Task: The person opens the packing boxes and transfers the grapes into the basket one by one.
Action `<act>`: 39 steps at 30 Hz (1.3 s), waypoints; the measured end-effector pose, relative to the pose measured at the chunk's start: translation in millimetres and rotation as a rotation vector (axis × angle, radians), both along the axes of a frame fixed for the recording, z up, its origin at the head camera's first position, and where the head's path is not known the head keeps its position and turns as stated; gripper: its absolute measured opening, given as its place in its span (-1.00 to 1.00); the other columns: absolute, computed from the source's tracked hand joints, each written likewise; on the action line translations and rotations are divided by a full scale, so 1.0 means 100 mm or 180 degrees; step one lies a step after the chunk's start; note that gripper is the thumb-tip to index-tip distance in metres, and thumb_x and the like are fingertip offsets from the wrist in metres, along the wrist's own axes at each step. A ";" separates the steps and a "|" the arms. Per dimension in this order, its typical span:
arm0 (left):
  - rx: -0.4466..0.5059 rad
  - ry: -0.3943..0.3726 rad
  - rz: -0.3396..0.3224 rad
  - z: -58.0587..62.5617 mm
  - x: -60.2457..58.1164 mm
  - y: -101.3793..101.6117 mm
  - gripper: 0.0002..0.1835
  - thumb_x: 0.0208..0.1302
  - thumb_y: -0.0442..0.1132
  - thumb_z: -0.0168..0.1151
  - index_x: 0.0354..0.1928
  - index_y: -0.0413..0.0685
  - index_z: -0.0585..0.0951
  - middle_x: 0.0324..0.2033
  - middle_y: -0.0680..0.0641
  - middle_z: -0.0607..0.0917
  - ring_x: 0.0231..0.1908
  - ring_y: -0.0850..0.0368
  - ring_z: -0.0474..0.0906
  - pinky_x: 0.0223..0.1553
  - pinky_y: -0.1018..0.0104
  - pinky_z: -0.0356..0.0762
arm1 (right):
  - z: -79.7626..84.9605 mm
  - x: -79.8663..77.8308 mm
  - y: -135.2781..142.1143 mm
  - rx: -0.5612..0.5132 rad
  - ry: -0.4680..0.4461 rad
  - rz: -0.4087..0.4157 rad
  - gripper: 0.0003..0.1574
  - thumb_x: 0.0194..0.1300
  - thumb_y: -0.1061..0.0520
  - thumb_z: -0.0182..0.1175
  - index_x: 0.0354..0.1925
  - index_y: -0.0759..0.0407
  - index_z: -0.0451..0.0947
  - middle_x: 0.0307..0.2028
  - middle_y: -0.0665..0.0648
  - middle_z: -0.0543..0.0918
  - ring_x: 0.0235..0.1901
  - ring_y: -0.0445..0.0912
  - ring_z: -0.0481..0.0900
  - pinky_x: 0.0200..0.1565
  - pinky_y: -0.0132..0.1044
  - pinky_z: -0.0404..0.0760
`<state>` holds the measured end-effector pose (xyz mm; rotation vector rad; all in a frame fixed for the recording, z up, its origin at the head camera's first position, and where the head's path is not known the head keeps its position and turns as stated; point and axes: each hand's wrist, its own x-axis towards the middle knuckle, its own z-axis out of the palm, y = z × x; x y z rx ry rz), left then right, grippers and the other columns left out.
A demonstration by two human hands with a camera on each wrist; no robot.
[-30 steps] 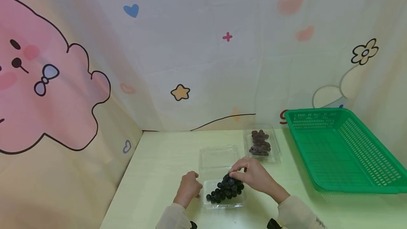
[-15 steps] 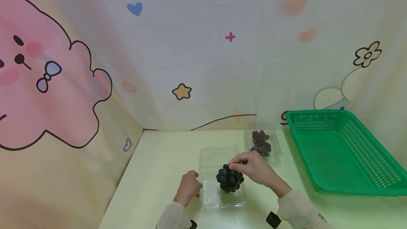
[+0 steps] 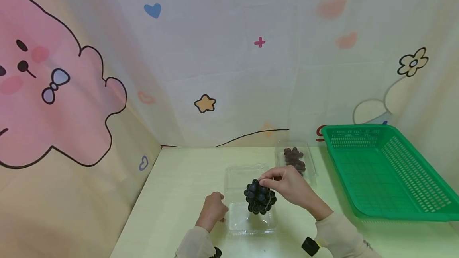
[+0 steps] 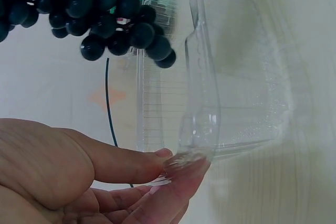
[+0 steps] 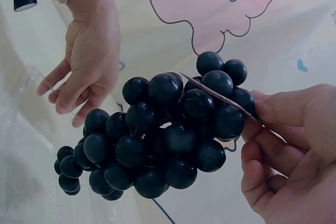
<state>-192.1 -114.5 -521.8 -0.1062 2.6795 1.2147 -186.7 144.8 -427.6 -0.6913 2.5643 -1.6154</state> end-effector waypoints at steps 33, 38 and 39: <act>0.0032 -0.0023 0.0103 -0.04 -0.03 -0.01 -0.62 0.20 -0.60 0.32 0.05 -0.59 0.51 -0.10 -0.51 0.63 -0.66 0.04 0.66 -0.60 0.30 0.64 | 0.59 0.01 -0.01 -0.0072 0.0207 -0.0054 -0.90 0.35 0.20 0.39 -0.19 0.19 0.81 -0.26 0.05 0.79 -0.27 -0.09 0.65 -0.27 -0.34 0.61; 0.0057 -0.0013 0.0098 -0.03 -0.01 -0.01 -0.63 0.18 -0.60 0.33 0.03 -0.57 0.52 -0.18 -0.44 0.65 -0.64 0.03 0.66 -0.59 0.30 0.65 | 0.65 0.03 0.00 -0.0108 0.0224 -0.0064 -0.90 0.34 0.20 0.40 -0.19 0.17 0.81 -0.26 0.03 0.78 -0.28 -0.10 0.63 -0.25 -0.34 0.61; 0.0069 -0.0035 0.0110 -0.03 -0.01 -0.01 -0.63 0.18 -0.60 0.33 0.03 -0.57 0.52 -0.21 -0.41 0.65 -0.63 0.04 0.65 -0.58 0.29 0.65 | 0.66 0.03 0.00 -0.0107 0.0230 -0.0066 -0.90 0.34 0.19 0.40 -0.19 0.17 0.81 -0.26 0.03 0.78 -0.28 -0.10 0.63 -0.25 -0.34 0.61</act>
